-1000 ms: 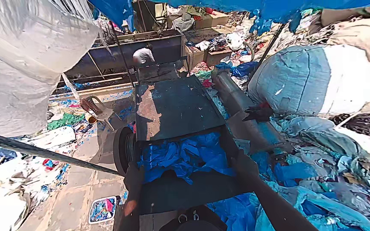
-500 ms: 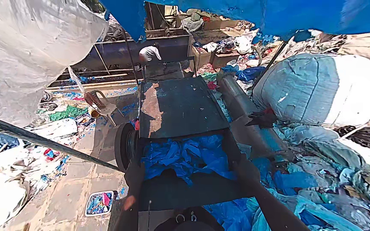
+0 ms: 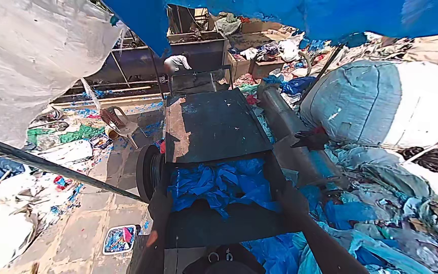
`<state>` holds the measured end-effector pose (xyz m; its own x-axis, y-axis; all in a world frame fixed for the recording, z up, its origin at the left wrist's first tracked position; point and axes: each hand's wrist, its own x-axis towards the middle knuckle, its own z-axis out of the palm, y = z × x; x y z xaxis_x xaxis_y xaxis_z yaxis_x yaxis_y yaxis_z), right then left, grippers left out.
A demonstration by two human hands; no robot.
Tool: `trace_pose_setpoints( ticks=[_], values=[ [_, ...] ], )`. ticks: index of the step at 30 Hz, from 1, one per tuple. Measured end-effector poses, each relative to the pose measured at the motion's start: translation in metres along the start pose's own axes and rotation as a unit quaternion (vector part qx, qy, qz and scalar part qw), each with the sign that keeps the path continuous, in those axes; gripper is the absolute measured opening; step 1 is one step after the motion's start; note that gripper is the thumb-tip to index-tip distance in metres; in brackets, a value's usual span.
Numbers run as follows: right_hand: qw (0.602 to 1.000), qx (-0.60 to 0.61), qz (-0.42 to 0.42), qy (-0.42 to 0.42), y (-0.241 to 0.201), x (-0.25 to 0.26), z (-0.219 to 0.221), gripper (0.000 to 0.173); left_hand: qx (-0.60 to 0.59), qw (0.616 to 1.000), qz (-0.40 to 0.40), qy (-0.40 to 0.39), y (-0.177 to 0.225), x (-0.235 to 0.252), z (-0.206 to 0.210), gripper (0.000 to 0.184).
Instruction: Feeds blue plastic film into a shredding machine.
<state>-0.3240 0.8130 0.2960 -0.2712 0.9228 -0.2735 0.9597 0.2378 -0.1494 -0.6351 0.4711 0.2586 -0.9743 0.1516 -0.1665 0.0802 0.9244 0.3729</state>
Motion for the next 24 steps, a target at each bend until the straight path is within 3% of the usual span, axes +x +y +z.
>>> trace_pose_setpoints(
  ticks=[24],
  values=[
    [1.000, 0.001, 0.000, -0.003, 0.001, 0.005, 0.004, 0.061, 0.012, 1.000, -0.010, -0.005, 0.000, 0.002, 0.001, 0.061]
  ],
)
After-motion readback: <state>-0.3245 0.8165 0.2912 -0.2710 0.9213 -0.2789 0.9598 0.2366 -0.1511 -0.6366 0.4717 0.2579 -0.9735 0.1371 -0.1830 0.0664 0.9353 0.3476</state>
